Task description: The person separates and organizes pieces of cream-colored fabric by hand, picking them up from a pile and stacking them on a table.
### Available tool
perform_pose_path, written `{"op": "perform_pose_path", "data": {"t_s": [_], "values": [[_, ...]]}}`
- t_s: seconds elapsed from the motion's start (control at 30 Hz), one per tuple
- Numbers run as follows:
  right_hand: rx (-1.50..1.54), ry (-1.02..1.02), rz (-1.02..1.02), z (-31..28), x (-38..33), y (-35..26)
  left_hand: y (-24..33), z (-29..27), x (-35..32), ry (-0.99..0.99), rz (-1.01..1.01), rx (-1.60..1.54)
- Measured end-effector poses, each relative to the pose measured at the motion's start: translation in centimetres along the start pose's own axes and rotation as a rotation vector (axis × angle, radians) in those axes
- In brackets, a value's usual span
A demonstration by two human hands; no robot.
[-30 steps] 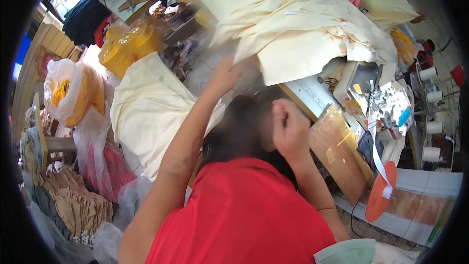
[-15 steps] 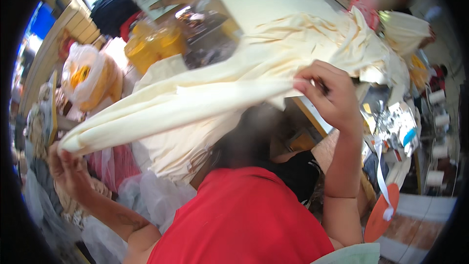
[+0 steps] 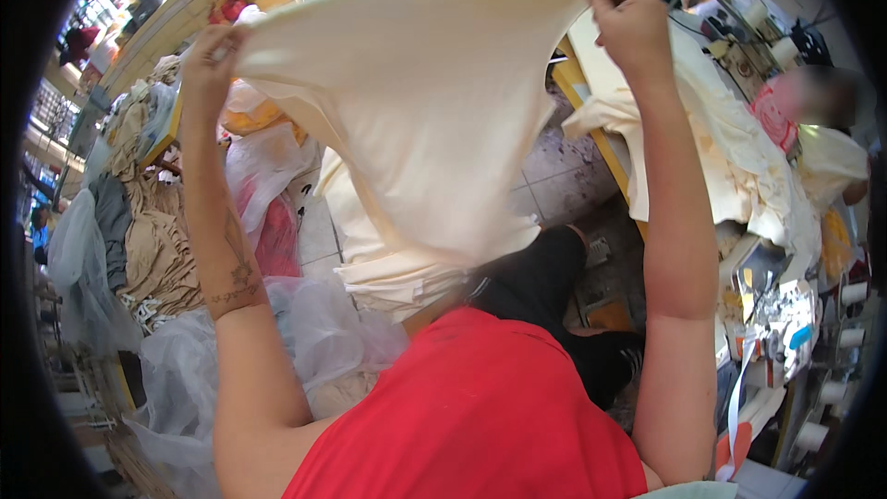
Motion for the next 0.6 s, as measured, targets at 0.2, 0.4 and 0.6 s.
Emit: {"op": "perform_pose_path", "data": {"t_s": [0.2, 0.4, 0.6], "values": [[0.447, 0.050, 0.108, -2.4, -3.8, -5.5, 6.5, -9.7, -5.7, 0.215, -0.085, -0.194], [0.272, -0.324, 0.431, 2.3, -17.5, 0.5, 4.2, -2.1, -20.6, -0.320, -0.504, -0.426], [-0.139, -0.508, 0.054, 8.4, -31.9, 7.5, -1.4, 11.9, -36.4, -0.764, -0.604, -0.317]]}}
Point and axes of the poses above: each hand's wrist, its own x-axis towards the middle knuckle, its own z-axis out of the palm, y = z × x, the point moved 3 cm from there along x, towards the middle knuckle, and after that the axes turned 10 degrees about -x, right-handed, at the moved point
